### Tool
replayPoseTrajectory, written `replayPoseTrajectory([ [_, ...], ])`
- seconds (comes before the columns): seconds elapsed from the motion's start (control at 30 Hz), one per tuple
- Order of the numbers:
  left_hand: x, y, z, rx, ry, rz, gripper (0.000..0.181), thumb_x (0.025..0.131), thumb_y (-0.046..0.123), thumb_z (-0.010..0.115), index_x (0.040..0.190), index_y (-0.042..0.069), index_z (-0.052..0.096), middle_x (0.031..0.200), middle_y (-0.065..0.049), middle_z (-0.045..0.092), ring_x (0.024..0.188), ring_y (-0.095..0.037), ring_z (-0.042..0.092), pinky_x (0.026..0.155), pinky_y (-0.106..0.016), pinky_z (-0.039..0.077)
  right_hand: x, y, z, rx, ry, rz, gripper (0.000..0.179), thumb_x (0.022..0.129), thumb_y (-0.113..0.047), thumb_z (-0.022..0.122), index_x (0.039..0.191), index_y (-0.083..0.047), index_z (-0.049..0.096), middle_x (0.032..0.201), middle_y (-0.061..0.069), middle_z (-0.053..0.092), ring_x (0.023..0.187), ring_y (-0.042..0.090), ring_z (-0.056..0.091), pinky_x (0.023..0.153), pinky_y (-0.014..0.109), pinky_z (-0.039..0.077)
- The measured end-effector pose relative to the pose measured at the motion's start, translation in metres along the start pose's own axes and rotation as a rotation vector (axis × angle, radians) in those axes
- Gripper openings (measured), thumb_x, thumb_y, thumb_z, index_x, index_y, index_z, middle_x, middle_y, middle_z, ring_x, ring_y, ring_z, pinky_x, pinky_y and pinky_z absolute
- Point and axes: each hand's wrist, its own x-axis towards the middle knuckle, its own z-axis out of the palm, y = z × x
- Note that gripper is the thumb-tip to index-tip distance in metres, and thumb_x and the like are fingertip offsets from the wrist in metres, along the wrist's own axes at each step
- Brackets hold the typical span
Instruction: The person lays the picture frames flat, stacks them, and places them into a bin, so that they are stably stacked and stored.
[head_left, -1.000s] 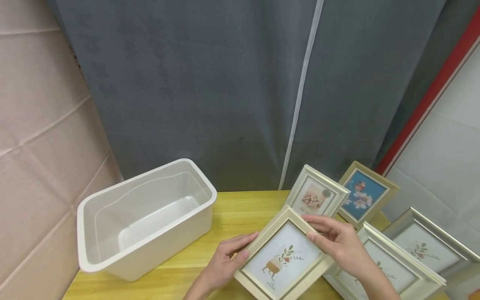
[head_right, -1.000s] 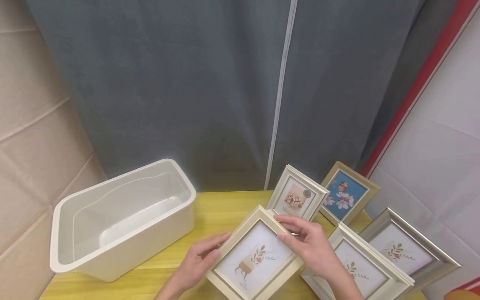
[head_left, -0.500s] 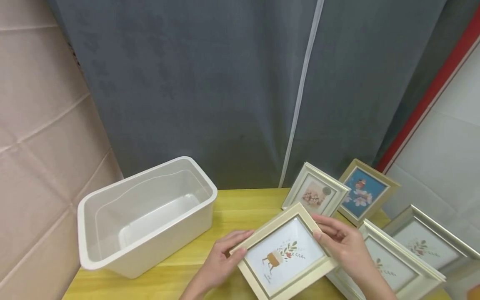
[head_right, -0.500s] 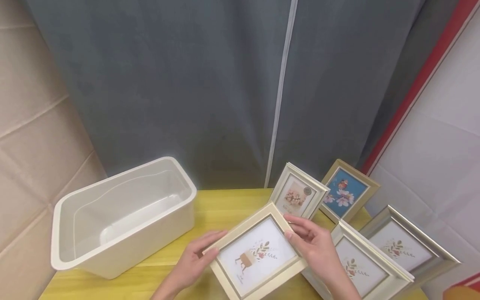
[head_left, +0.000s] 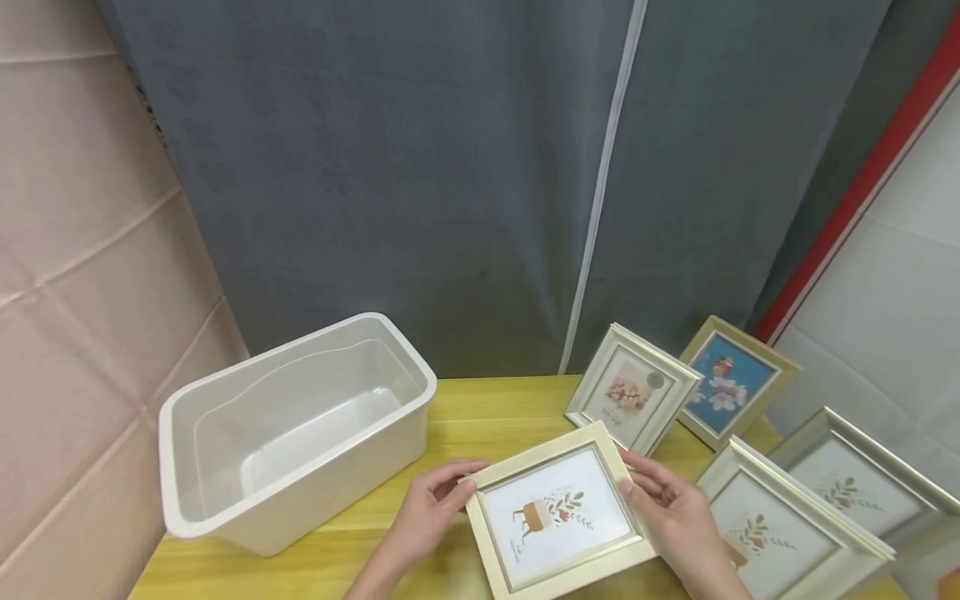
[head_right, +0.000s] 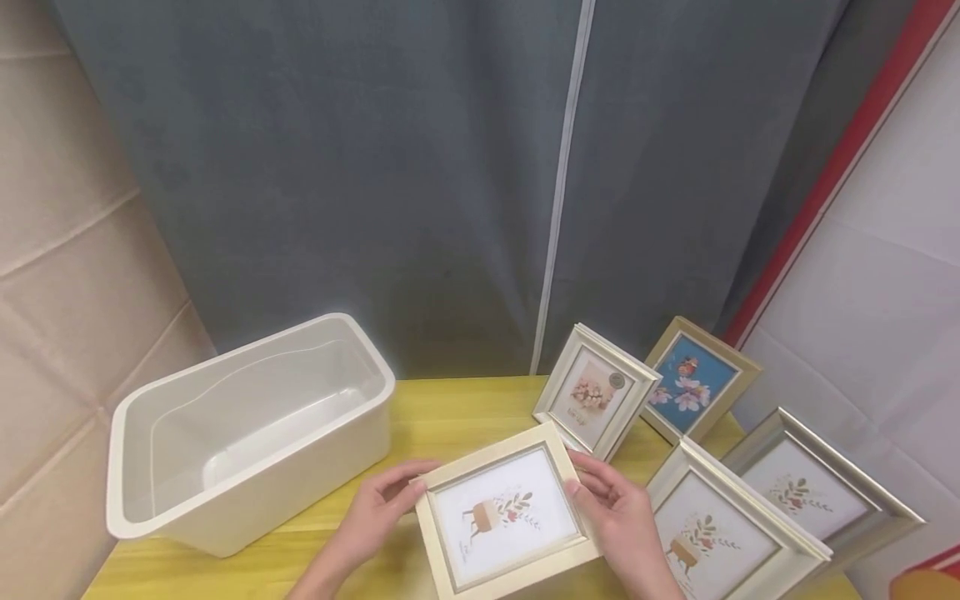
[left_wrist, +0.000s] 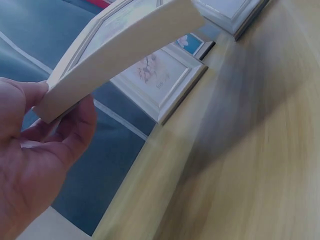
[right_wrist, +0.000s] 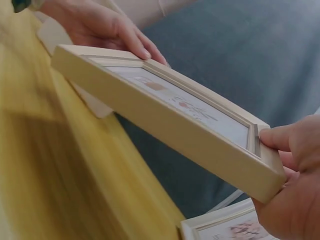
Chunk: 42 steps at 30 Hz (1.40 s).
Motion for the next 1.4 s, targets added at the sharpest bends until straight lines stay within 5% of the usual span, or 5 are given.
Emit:
replayPoseTrajectory([
  [0.27,0.008,-0.012,-0.010,0.026,0.059,-0.153,0.031,0.100,0.011,0.066,0.124,-0.008,0.067,0.117,-0.022,0.070,0.090,-0.017,0.070,0.077,-0.033,0.062,-0.004,0.022,0.013,-0.077,0.014,0.048,0.046,0.094,-0.001,0.070,0.138,0.004,0.059,0.106,0.020,0.075,0.077,0.021,0.074,0.063,0.033,0.062],
  [0.6,0.017,-0.031,-0.026,0.131,0.131,-0.181,0.025,0.098,0.009,0.068,0.117,-0.008,0.072,0.111,-0.020,0.073,0.088,-0.016,0.069,0.073,-0.027,0.061,0.004,0.051,0.024,-0.181,-0.092,0.047,0.047,0.096,-0.010,0.071,0.137,0.007,0.057,0.106,0.018,0.075,0.099,0.033,0.072,0.079,0.040,0.062],
  [0.87,0.021,-0.038,-0.031,0.224,0.135,-0.181,0.021,0.096,0.009,0.070,0.112,-0.003,0.075,0.106,-0.017,0.074,0.083,-0.016,0.066,0.071,-0.031,0.060,0.011,0.067,0.028,-0.179,-0.152,0.054,0.051,0.096,-0.009,0.070,0.139,0.011,0.052,0.107,0.023,0.074,0.091,0.029,0.073,0.069,0.032,0.061],
  [1.17,0.026,-0.048,-0.036,0.236,0.074,-0.202,0.024,0.098,0.007,0.067,0.117,-0.007,0.072,0.102,-0.016,0.074,0.080,-0.015,0.068,0.067,-0.029,0.060,0.019,0.076,0.038,-0.277,-0.061,0.061,0.041,0.091,-0.009,0.074,0.126,0.011,0.064,0.095,0.010,0.074,0.086,0.021,0.070,0.071,0.027,0.058],
  [1.4,0.029,-0.055,-0.036,0.253,0.083,-0.233,0.027,0.097,0.007,0.067,0.121,-0.006,0.070,0.098,-0.014,0.074,0.073,-0.016,0.067,0.062,-0.027,0.059,0.023,0.078,0.041,-0.340,-0.029,0.033,0.037,0.090,-0.011,0.076,0.118,0.012,0.068,0.096,0.008,0.074,0.088,0.021,0.070,0.072,0.025,0.058],
])
